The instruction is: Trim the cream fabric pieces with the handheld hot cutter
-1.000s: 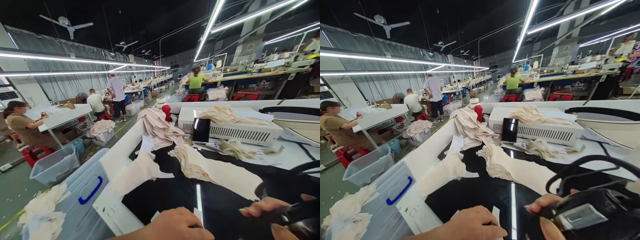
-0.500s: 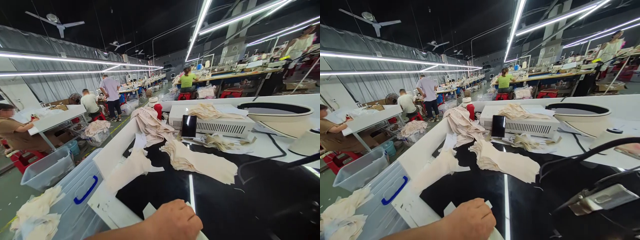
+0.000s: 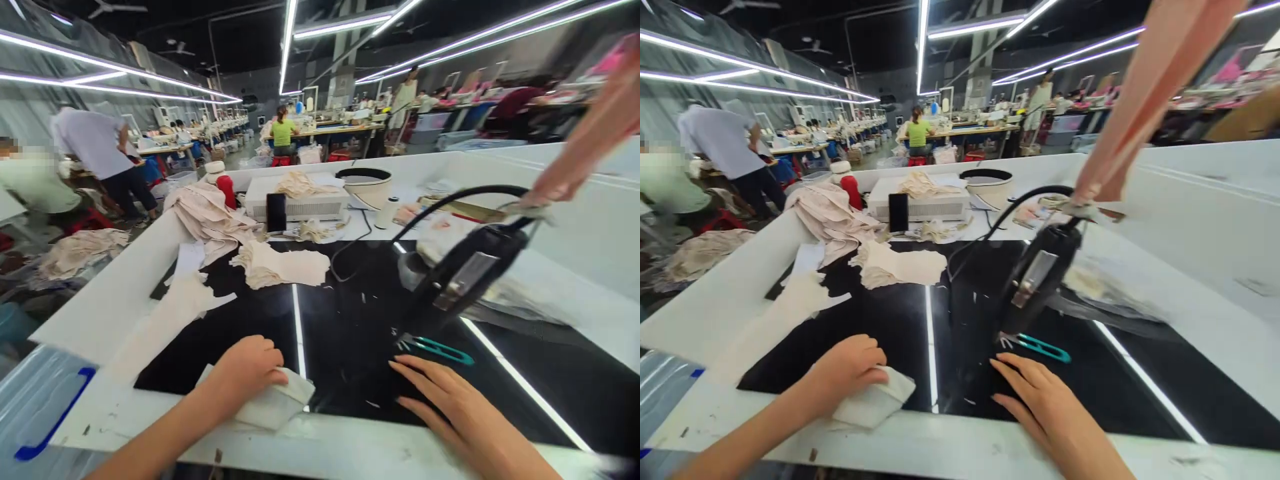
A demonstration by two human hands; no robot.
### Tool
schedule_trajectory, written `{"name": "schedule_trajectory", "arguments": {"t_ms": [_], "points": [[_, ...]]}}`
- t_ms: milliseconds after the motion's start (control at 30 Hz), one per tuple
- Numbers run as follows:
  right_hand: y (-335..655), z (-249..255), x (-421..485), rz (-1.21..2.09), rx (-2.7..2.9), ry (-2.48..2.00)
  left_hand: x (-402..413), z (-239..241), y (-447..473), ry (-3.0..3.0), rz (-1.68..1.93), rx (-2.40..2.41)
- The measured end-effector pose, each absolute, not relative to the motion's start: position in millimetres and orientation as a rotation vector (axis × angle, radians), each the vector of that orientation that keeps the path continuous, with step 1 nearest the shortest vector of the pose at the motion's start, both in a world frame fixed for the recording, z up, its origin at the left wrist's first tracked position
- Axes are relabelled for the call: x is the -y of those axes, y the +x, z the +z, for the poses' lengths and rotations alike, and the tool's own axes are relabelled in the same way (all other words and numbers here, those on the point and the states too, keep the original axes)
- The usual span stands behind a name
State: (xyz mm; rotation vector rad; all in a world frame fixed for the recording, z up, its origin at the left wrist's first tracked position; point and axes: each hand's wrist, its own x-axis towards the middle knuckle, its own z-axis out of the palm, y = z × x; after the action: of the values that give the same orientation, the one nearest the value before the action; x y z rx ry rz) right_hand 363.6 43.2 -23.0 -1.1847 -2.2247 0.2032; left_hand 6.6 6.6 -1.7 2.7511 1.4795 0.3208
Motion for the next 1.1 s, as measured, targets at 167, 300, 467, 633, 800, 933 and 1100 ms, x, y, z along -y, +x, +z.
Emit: {"name": "schedule_trajectory", "arguments": {"t_ms": [167,300,467,633,800,933,1100], "points": [[374,-11,-35,0.229,2.374,-1.226,-1,28,0,2.133,0.246,-1.443],[385,-5,-32,0.191,2.293,-1.278,3,41,3,1.808,0.381,-1.383],[407,-16,-51,-0.045,2.184,-1.416,5,40,9,1.418,0.506,-1.302],[405,-31,-78,-0.142,2.274,-1.393,9,37,18,1.091,0.639,-1.212],[394,-29,-79,-0.094,2.259,-1.4,13,31,18,0.916,0.678,-1.15],[391,-25,-69,0.037,2.121,-1.422,14,27,17,0.853,0.718,-1.124],[376,-10,-41,0.396,1.965,-1.469,16,24,19,0.847,0.727,-1.099]]}}
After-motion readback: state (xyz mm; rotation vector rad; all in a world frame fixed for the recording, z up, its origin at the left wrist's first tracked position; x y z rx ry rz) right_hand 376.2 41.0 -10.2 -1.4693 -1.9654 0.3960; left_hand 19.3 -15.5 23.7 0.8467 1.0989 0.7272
